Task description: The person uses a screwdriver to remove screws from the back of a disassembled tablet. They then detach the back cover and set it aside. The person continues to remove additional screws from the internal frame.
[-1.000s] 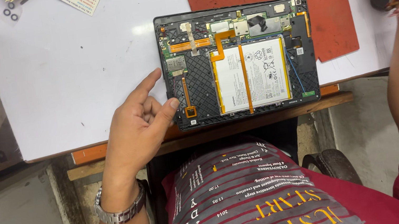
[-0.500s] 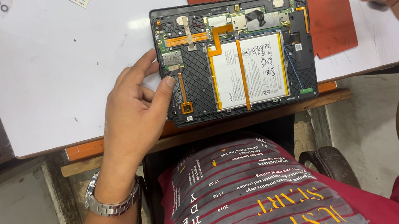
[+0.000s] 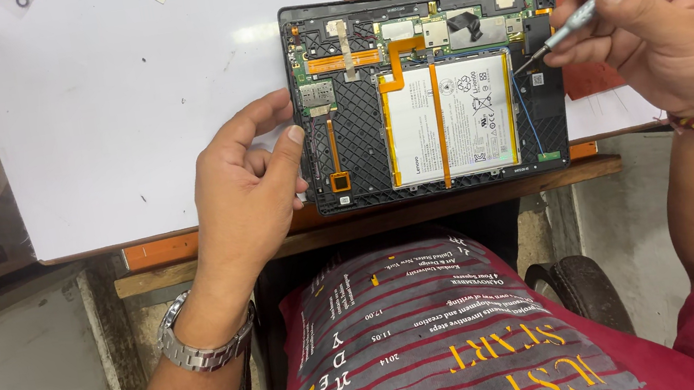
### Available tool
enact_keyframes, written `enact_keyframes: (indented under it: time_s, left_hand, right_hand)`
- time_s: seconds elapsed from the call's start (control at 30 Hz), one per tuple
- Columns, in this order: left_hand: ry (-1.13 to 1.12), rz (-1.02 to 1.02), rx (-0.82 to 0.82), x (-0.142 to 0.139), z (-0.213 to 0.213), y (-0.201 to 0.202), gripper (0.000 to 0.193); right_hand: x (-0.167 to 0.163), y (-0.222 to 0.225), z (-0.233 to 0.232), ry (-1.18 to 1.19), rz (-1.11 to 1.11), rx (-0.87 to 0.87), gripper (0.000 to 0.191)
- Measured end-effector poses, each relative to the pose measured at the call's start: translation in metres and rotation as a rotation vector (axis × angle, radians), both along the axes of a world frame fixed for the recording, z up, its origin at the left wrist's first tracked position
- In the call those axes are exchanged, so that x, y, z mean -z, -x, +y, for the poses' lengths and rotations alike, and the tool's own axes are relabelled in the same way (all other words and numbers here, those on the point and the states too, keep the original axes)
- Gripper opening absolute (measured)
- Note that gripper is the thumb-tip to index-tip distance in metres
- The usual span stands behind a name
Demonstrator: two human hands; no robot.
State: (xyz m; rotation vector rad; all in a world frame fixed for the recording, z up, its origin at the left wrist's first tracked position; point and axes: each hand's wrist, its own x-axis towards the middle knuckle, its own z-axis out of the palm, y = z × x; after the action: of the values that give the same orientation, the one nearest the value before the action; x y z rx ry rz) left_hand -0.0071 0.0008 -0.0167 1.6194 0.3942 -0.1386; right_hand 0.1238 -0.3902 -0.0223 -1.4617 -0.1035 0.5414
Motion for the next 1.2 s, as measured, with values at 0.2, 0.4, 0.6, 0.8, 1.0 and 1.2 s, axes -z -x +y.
enact_keyframes:
  time_s: [0.2, 0.4, 0.6, 0.8, 1.0, 1.2]
  left_hand:
    - [-0.026, 0.013, 0.041, 0.004, 0.005, -0.005, 0.032]
    - [-0.275, -0.002, 0.248, -0.005, 0.040, -0.034, 0.036]
    - [-0.698, -0.375, 0.417, 0.001, 0.065, -0.109, 0.033]
    - [-0.522, -0.396, 0.553, 0.015, 0.041, -0.147, 0.027]
    - [-0.340, -0.322, 0.497, 0.025, 0.046, -0.139, 0.025]
    - [-0.357, -0.383, 0.540, 0.027, 0.051, -0.140, 0.027]
  right_hand:
    - [-0.013, 0.002, 0.012, -0.183, -0.029, -0.033, 0.033]
    - [-0.042, 0.007, 0.051, -0.066, -0.271, -0.070, 0.010]
    - [-0.065, 0.002, 0.098, 0.099, -0.554, -0.192, 0.011]
    - [-0.064, -0.018, 0.139, 0.512, -0.648, -0.203, 0.016]
    - [-0.063, -0.026, 0.145, 0.611, -0.703, -0.267, 0.017]
    - [-0.065, -0.021, 0.151, 0.358, -0.641, -0.318, 0.008]
